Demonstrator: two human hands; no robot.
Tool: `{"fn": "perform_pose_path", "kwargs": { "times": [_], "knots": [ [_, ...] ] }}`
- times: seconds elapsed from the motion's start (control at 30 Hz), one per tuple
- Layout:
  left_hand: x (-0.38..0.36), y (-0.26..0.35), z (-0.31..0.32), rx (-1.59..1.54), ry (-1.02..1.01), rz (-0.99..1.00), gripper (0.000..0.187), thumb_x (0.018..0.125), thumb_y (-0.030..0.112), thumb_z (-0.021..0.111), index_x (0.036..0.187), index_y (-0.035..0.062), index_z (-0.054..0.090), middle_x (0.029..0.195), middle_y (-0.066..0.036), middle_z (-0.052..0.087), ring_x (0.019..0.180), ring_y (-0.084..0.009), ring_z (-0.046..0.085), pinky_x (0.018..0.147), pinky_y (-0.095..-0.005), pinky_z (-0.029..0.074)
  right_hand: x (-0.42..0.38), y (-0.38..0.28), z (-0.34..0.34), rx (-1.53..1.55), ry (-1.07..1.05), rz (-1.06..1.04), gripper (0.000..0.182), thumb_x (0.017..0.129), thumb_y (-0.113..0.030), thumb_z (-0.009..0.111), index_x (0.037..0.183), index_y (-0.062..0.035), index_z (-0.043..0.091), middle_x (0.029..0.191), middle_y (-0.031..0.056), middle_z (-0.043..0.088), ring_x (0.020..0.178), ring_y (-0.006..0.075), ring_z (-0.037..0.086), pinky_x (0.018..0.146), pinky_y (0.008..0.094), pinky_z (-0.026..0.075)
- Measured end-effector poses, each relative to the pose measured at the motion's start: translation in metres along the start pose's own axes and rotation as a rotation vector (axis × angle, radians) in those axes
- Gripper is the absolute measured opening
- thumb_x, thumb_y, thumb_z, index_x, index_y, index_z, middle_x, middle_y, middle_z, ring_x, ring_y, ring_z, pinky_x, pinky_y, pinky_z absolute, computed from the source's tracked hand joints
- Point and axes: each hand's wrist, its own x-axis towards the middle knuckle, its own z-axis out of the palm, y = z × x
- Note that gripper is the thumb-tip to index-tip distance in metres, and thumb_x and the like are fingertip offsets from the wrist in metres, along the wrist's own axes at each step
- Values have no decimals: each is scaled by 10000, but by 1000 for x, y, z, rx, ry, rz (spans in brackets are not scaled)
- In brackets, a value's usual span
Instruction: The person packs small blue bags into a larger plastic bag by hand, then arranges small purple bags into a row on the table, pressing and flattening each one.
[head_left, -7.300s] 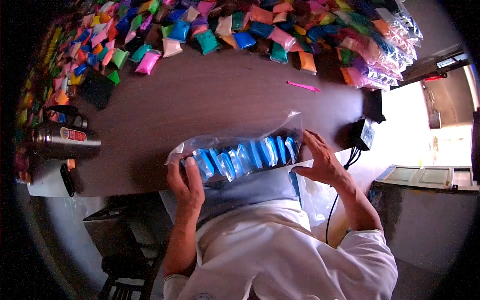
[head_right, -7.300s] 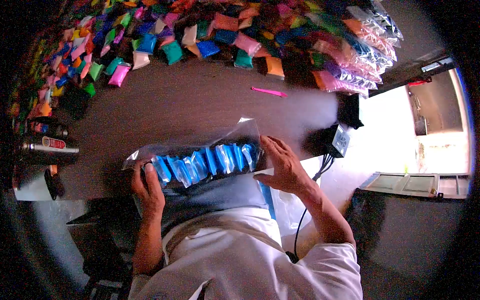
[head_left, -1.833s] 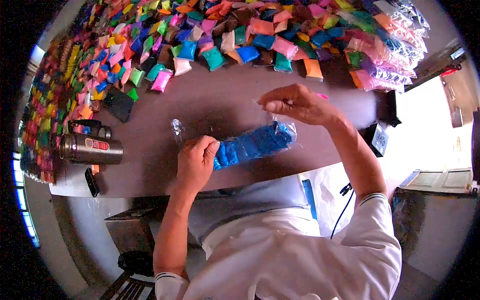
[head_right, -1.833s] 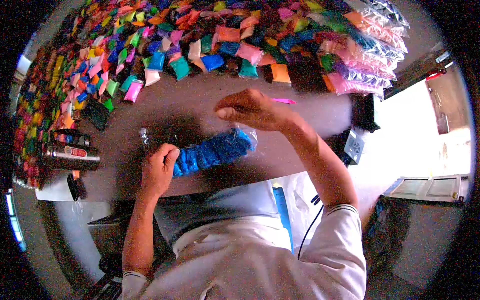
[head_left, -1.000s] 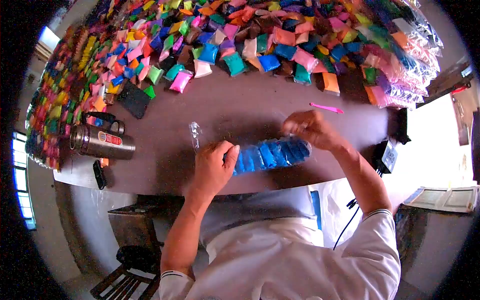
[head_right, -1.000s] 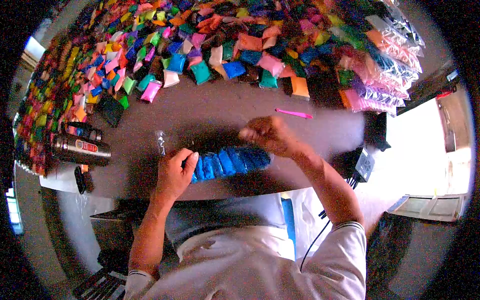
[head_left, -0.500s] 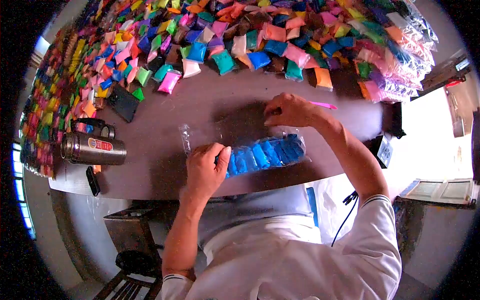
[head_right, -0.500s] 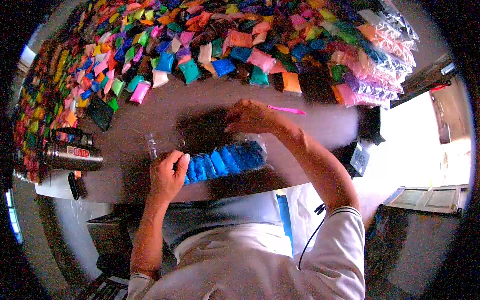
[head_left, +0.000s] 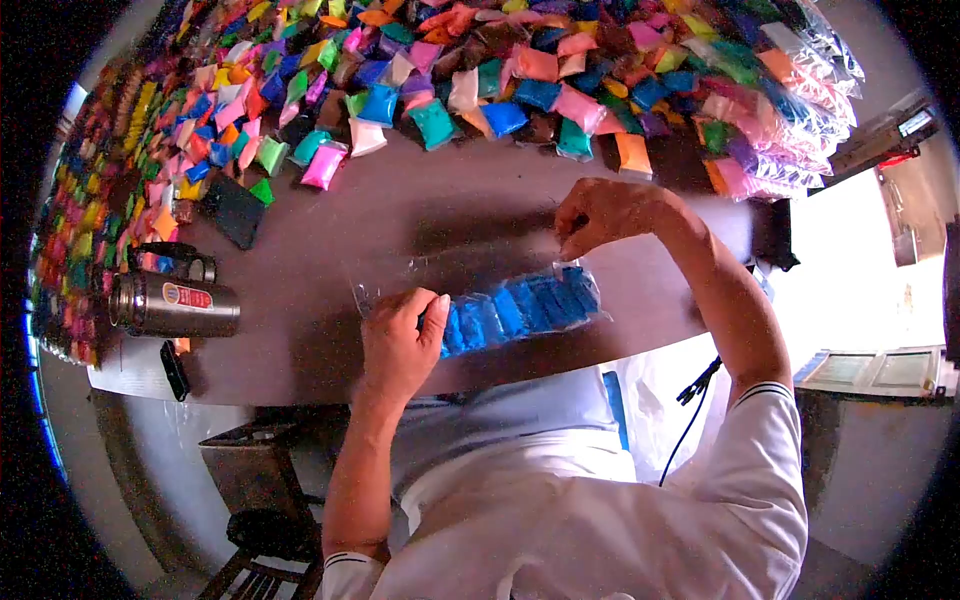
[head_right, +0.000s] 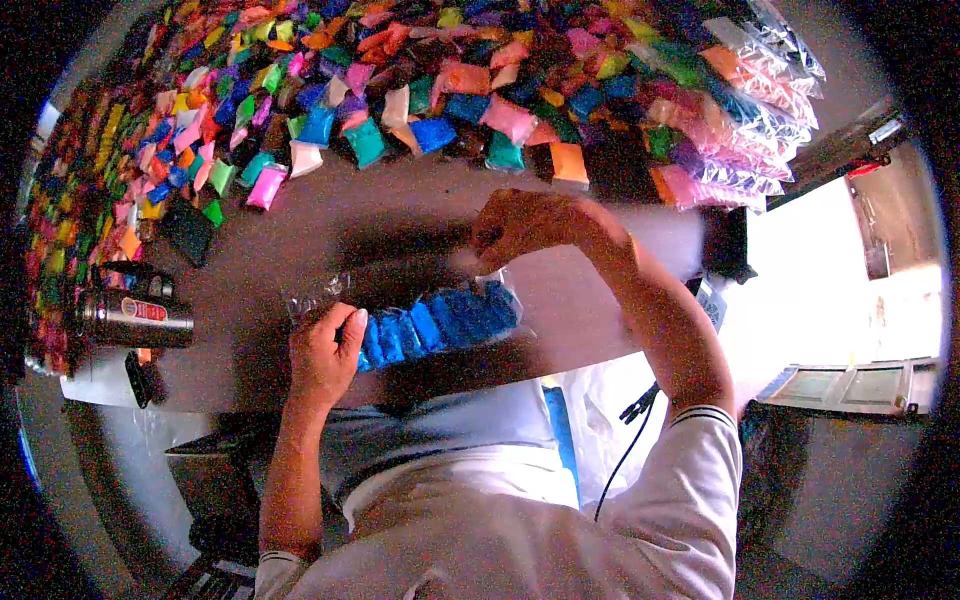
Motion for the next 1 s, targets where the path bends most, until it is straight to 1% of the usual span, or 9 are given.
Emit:
{"fn": "perform_pose_path", "kwargs": {
  "times": [0.1,0.17,0.3,0.37,0.5,0.7,0.8,0.87,1.0],
  "knots": [
    [0,-2,0,3,-10,3,201,911,219,595,804,50,610,758,-138,653,710,-335,622,646,-425,477,-7,-7,-1,-224,78,95,191,769,-201,739,862,-41,693,833,33,674,813,125,625,728,277,491],
    [0,-1,0,-6,-14,7,199,910,216,596,804,48,611,759,-139,653,710,-333,623,645,-421,477,-8,0,1,23,133,-77,208,767,-183,740,896,-27,690,831,36,674,818,128,631,730,275,495],
    [-1,2,-1,-20,-10,-15,194,909,208,597,800,48,611,757,-140,652,707,-331,622,643,-421,471,-4,20,4,239,119,-90,233,771,-166,732,944,-17,686,839,37,674,828,123,629,724,276,495],
    [-1,2,-1,-15,3,-12,196,910,208,595,798,48,610,756,-142,651,705,-329,621,643,-421,469,-7,19,6,408,164,-199,258,772,-161,729,979,-15,681,841,36,674,800,107,615,706,272,491],
    [0,1,-1,14,-9,13,202,915,213,589,801,47,610,749,-140,648,700,-332,617,642,-421,468,-20,16,8,214,174,-81,276,768,-156,718,1002,-15,682,819,19,659,758,94,591,689,269,485],
    [-1,1,0,5,-14,-6,207,918,215,586,797,47,607,741,-136,647,698,-336,615,650,-422,465,-15,24,15,130,-15,-67,269,763,-147,683,1002,-23,687,819,32,667,742,102,585,711,278,492],
    [0,0,-1,-5,-16,-6,213,919,218,586,796,46,605,738,-135,646,692,-335,613,648,-422,464,-15,33,15,27,132,-100,230,778,-143,699,972,-19,683,829,50,679,747,113,591,720,281,494],
    [0,0,0,-11,-17,-6,215,920,220,587,795,45,604,735,-135,645,689,-335,612,644,-422,464,-16,35,17,64,278,-21,213,799,-136,706,978,-21,682,824,52,672,767,126,598,731,289,496],
    [-1,1,-1,-7,-16,-10,225,925,228,581,797,44,603,734,-135,645,687,-332,613,633,-421,464,-20,33,20,150,306,30,194,813,-128,714,968,-17,674,826,57,671,794,131,605,736,291,501]
  ]
}}
